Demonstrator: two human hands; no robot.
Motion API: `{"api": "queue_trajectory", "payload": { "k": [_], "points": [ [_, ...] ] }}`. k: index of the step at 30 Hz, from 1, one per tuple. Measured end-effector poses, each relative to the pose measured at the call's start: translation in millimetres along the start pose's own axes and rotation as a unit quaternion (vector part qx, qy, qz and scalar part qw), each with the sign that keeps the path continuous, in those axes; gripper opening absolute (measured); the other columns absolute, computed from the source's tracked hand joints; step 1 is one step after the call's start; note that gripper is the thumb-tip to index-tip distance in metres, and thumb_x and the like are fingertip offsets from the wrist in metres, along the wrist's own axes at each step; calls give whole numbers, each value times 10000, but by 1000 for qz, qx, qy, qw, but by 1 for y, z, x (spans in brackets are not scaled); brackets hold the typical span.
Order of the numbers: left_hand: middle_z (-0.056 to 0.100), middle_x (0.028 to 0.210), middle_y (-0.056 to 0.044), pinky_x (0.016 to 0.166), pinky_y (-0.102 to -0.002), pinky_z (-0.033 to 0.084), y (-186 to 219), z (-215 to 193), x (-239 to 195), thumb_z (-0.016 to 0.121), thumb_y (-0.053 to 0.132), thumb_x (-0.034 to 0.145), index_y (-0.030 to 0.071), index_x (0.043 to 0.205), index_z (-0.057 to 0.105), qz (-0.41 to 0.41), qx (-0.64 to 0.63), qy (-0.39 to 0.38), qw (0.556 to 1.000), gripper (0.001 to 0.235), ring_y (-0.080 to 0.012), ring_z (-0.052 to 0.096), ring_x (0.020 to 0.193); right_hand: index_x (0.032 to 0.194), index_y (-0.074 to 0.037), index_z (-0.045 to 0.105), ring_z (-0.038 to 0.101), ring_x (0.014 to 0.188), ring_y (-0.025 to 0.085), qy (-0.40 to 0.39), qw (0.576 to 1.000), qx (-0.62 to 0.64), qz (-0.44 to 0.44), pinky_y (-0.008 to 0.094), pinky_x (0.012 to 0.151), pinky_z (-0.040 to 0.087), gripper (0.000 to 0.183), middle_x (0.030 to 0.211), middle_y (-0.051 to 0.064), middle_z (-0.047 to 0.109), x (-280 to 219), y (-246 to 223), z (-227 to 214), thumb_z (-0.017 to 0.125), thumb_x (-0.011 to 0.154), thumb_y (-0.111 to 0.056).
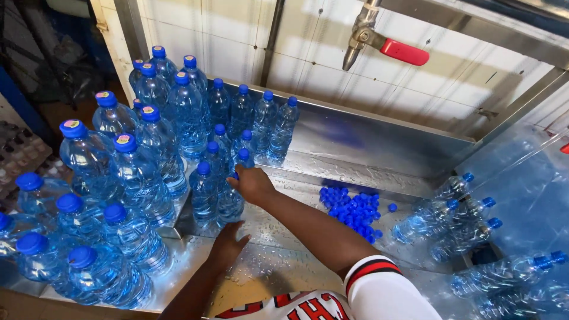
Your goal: Filling plastic bottles with water from a tap, capping them, and placing them into large plastic bags.
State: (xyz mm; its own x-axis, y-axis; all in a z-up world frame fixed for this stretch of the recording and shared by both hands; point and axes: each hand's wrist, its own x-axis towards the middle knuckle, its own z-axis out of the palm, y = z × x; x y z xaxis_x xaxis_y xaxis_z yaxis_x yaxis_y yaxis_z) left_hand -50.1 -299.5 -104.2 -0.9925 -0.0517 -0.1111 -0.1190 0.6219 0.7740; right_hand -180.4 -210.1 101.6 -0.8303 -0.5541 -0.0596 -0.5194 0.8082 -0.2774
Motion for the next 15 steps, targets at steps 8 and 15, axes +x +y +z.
{"api": "queue_trajectory", "payload": {
  "k": [8,15],
  "points": [
    [512,1691,-137,1336,-464,401,35,-18,7,762,482,1023,317,1765,350,-35,-40,34,998,865,-288,478,1598,1492,-87,567,789,1096,470,-30,984,173,-33,570,952,630,585,1106,225,800,-7,47,0,695,1074,-475],
    [570,1609,-210,1280,-558,431,23,7,6,801,430,977,238,1759,336,-76,-55,45,995,930,-384,504,1552,1185,-144,787,821,1002,372,-87,984,-127,90,519,907,657,295,985,137,816,-96,336,126,831,944,-310]
  ]
}}
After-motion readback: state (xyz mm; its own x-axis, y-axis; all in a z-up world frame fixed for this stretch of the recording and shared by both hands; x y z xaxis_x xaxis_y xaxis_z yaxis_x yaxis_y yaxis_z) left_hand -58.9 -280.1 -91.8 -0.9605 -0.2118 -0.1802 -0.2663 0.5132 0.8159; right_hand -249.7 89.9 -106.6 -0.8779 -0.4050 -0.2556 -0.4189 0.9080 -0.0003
